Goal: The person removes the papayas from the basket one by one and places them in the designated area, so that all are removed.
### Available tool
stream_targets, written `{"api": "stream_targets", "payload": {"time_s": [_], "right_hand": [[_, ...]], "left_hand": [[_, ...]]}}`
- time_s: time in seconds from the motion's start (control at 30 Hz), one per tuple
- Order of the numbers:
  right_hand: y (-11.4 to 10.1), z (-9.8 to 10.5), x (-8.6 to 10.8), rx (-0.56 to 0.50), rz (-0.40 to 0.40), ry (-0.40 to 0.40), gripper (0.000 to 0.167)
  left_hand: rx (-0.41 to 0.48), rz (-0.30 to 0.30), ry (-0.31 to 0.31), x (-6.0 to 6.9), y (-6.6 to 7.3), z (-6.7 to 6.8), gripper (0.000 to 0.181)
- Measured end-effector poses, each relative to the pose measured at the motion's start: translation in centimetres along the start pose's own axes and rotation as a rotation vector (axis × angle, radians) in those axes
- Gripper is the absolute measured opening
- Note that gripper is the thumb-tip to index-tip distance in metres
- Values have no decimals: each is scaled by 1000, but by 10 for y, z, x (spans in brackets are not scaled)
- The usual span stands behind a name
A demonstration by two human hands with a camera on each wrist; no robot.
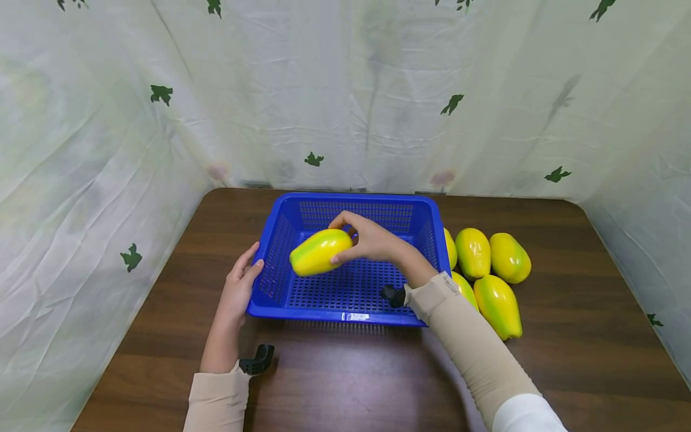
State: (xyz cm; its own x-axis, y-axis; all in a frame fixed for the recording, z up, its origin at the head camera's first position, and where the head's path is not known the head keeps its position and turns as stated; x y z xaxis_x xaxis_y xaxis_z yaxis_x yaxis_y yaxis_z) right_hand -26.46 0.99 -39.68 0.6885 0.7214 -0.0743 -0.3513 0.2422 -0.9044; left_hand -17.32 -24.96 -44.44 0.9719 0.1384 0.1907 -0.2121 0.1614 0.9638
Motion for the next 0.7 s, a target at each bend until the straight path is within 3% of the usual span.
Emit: {"api": "stream_targets", "payload": {"time_s": [0.7], "right_hand": [[-18,20,23,50,76,210,54]], "left_hand": [[28,7,-3,0,1,0,49]]}}
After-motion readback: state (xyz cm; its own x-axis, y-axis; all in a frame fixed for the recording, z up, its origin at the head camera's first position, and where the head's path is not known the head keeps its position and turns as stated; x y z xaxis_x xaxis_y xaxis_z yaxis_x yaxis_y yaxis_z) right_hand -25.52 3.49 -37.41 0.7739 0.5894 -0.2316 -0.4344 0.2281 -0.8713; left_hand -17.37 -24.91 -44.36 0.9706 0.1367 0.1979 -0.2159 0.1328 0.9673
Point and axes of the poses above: each hand's wrist, its own x-axis away from the middle knuckle, its own z-axis out of the back of the hand, y = z × x, the point moved 2 cm from there along -x, towards the middle knuckle, and after that the axes turned 1 degree about x, right-handed, at the moved point
